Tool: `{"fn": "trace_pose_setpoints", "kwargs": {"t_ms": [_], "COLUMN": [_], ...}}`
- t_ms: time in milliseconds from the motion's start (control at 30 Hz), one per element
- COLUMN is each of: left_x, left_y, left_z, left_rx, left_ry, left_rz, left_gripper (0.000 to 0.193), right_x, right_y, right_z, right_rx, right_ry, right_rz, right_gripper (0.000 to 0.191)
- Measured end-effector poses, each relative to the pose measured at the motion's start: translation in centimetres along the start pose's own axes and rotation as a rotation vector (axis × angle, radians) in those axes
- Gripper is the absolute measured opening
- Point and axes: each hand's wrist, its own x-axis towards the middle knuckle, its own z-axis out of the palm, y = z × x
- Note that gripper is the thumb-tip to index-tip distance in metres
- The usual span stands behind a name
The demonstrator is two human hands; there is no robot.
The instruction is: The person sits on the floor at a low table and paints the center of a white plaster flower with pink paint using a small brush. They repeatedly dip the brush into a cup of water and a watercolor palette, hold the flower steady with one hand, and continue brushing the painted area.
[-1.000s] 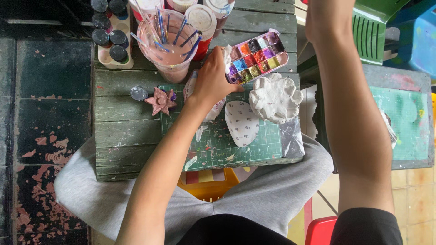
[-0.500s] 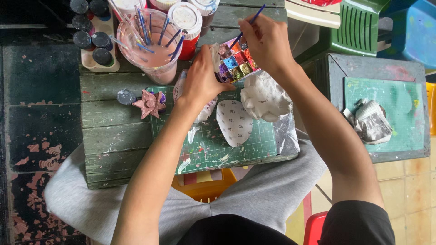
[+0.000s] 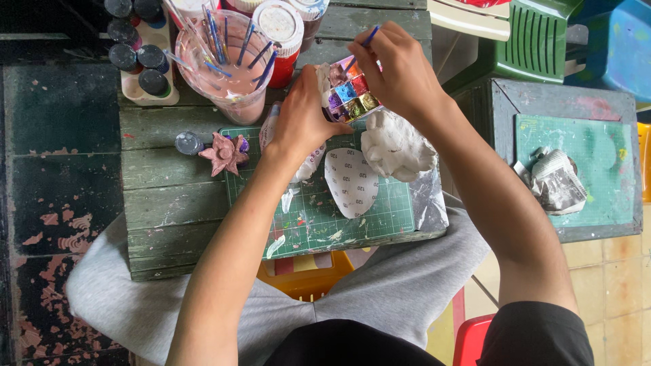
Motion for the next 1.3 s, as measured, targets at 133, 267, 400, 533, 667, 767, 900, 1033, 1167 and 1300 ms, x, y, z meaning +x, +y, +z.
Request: {"fn": "trace_pose_setpoints", "kwargs": {"t_ms": [133, 267, 400, 533, 667, 767, 900, 1033, 1167, 1300], "left_x": [0.0, 0.0, -0.1, 0.2, 0.1, 0.2, 0.1, 0.1, -0.1, 0.1], "left_y": [0.0, 0.0, -0.1, -0.1, -0.1, -0.1, 0.0, 0.2, 0.4, 0.3], "left_z": [0.1, 0.0, 0.0, 0.1, 0.0, -0.1, -0.1, -0.2, -0.2, -0.2], "left_rx": [0.008, -0.017, -0.017, -0.005, 0.030, 0.011, 0.011, 0.024, 0.035, 0.036], "left_ry": [-0.011, -0.010, 0.001, 0.011, 0.004, -0.007, -0.011, -0.008, 0.007, -0.012], "left_rz": [-0.022, -0.020, 0.001, 0.008, 0.032, 0.005, -0.007, -0.012, 0.012, -0.015], "left_gripper": [0.098, 0.098, 0.098, 0.098, 0.099, 0.096, 0.097, 0.099, 0.101, 0.099], "right_x": [0.0, 0.0, -0.2, -0.1, -0.7, -1.3, -1.1, 0.4, 1.8, 2.5], "right_y": [-0.2, -0.2, -0.1, 0.7, 1.8, 2.0, 1.5, 0.6, 0.2, -0.2], "right_z": [0.0, 0.0, -0.1, -0.3, -1.0, -1.9, -2.2, -1.0, -0.7, -0.6], "right_rx": [-0.024, -0.069, -0.076, 0.041, 0.152, 0.214, 0.167, 0.093, 0.106, 0.076], "right_ry": [0.006, -0.022, -0.020, 0.006, -0.020, -0.080, -0.085, -0.058, -0.084, -0.103], "right_rz": [-0.047, -0.123, -0.087, 0.034, 0.214, 0.257, 0.186, 0.002, 0.078, 0.315], "right_gripper": [0.012, 0.008, 0.012, 0.011, 0.013, 0.015, 0.015, 0.014, 0.015, 0.023]}}
